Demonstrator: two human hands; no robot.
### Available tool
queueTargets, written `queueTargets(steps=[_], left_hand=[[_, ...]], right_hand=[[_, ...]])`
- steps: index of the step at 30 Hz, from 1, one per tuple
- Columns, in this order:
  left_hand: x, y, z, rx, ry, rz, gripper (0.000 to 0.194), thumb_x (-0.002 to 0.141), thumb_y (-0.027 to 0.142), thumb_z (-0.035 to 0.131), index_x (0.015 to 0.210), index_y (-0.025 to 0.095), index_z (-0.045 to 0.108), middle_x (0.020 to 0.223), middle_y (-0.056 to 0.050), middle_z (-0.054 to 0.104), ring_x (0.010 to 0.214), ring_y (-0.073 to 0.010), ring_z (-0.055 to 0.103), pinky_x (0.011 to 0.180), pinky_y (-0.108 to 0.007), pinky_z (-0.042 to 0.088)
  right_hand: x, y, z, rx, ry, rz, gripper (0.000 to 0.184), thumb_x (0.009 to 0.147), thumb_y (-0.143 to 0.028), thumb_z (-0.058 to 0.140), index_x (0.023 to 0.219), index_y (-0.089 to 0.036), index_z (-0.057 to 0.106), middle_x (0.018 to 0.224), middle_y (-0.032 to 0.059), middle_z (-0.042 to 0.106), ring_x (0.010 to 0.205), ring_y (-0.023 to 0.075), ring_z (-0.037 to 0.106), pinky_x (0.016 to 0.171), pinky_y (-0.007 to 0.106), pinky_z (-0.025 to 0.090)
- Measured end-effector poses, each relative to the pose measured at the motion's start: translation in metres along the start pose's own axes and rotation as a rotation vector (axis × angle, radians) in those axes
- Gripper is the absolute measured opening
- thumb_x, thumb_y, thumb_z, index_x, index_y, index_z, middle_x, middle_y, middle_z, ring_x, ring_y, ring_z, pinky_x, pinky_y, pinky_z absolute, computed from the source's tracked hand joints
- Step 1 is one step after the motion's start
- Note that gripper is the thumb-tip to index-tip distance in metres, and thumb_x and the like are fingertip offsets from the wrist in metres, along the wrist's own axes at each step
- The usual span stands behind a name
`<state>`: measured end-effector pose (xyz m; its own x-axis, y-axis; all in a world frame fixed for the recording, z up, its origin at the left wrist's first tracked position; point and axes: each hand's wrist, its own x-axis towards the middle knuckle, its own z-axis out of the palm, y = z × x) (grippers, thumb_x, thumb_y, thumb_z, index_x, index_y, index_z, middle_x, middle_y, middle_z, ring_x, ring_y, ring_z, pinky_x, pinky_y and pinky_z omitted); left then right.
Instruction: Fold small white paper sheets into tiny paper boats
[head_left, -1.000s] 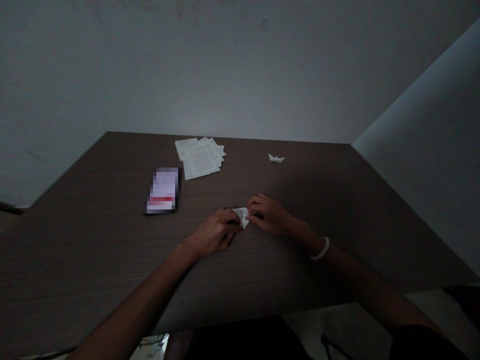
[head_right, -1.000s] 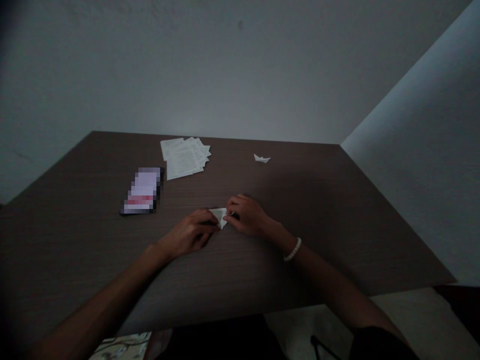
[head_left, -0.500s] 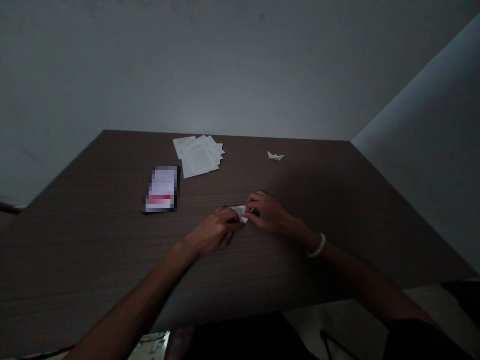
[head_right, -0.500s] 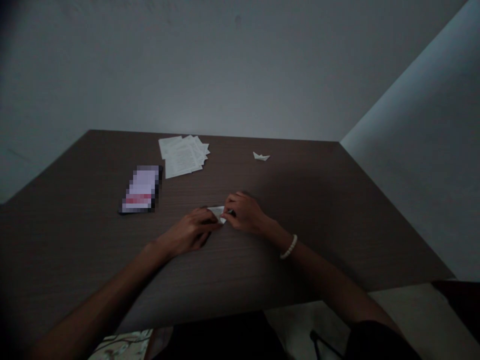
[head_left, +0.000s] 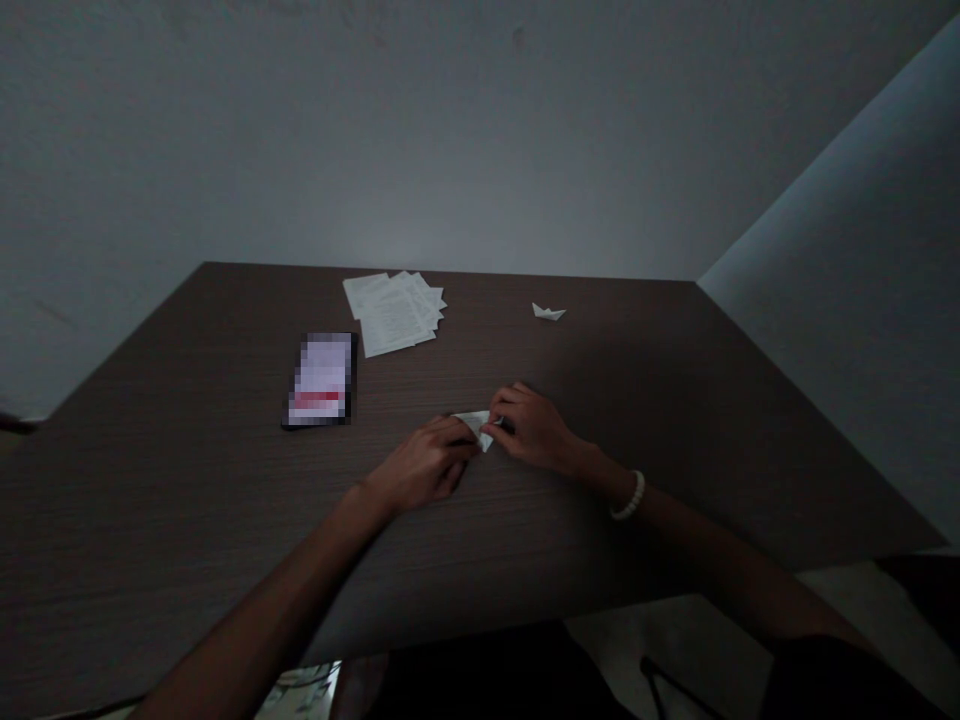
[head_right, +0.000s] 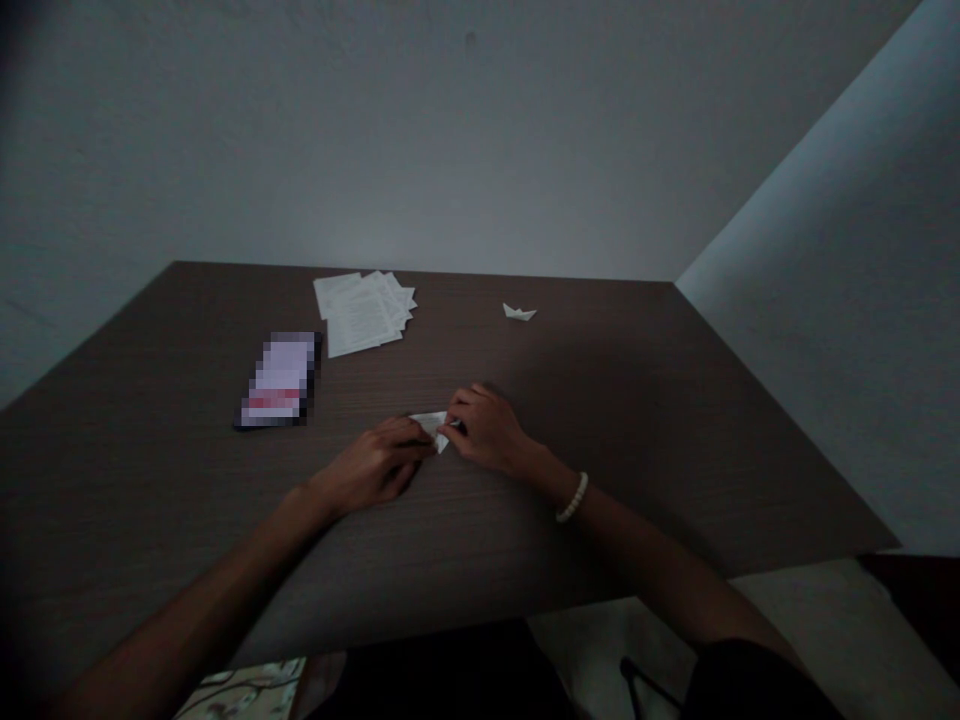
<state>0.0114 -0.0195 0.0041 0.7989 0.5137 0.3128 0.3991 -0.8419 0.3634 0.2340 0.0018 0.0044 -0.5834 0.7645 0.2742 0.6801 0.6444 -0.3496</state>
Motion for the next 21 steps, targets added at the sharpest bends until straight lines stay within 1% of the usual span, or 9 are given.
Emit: queueTargets(steps=[5,10,15,18,21], left_hand=[[-0.0003,0.0006,0.0012,-0.005,0.026,-0.015,0.03,0.083,0.007,0.048,0.102,0.016,0.07,0.098,-0.008,0.067,0.096,-0.0207,0.061,0.091,-0.038,0.05],[0.0009,0.0013,0.0008,-0.001,-0.008,-0.004,0.034,0.082,0.007,0.05,0.108,0.017,0.068,0.103,-0.009,0.066,0.1,-0.022,0.061,0.093,-0.041,0.05],[0.0028,0.0027,0.0001,0.045,-0.03,0.014,0.032,0.084,0.008,0.049,0.109,0.016,0.068,0.102,-0.011,0.064,0.1,-0.0234,0.059,0.091,-0.042,0.049],[0.0032,0.0039,-0.0001,0.082,-0.049,0.009,0.031,0.086,0.01,0.049,0.11,0.016,0.067,0.1,-0.011,0.062,0.098,-0.0236,0.058,0.09,-0.041,0.048],[0.0034,0.0058,-0.0008,0.133,-0.09,-0.006,0.031,0.087,0.013,0.049,0.112,0.015,0.066,0.098,-0.011,0.061,0.096,-0.0241,0.058,0.088,-0.041,0.048]], right_hand=[[0.0004,-0.0008,0.0002,-0.003,0.006,0.017,0.013,0.087,-0.029,0.065,0.082,-0.016,0.065,0.091,0.0057,0.064,0.086,0.0192,0.052,0.077,0.032,0.041],[0.0005,-0.0014,0.0006,-0.016,0.006,0.012,0.012,0.086,-0.027,0.066,0.081,-0.017,0.065,0.09,0.0054,0.064,0.086,0.0193,0.051,0.079,0.033,0.041],[0.0005,-0.0037,0.0018,-0.025,0.026,0.021,0.011,0.085,-0.026,0.066,0.079,-0.017,0.064,0.09,0.0057,0.064,0.085,0.0198,0.051,0.077,0.033,0.041],[0.0006,-0.0025,0.004,-0.014,0.04,0.032,0.009,0.085,-0.024,0.067,0.08,-0.017,0.064,0.091,0.0055,0.064,0.086,0.0195,0.052,0.08,0.034,0.041],[0.0001,0.0034,0.0041,0.048,0.055,0.031,0.01,0.085,-0.026,0.068,0.081,-0.017,0.064,0.091,0.0049,0.064,0.088,0.0187,0.053,0.083,0.033,0.041]])
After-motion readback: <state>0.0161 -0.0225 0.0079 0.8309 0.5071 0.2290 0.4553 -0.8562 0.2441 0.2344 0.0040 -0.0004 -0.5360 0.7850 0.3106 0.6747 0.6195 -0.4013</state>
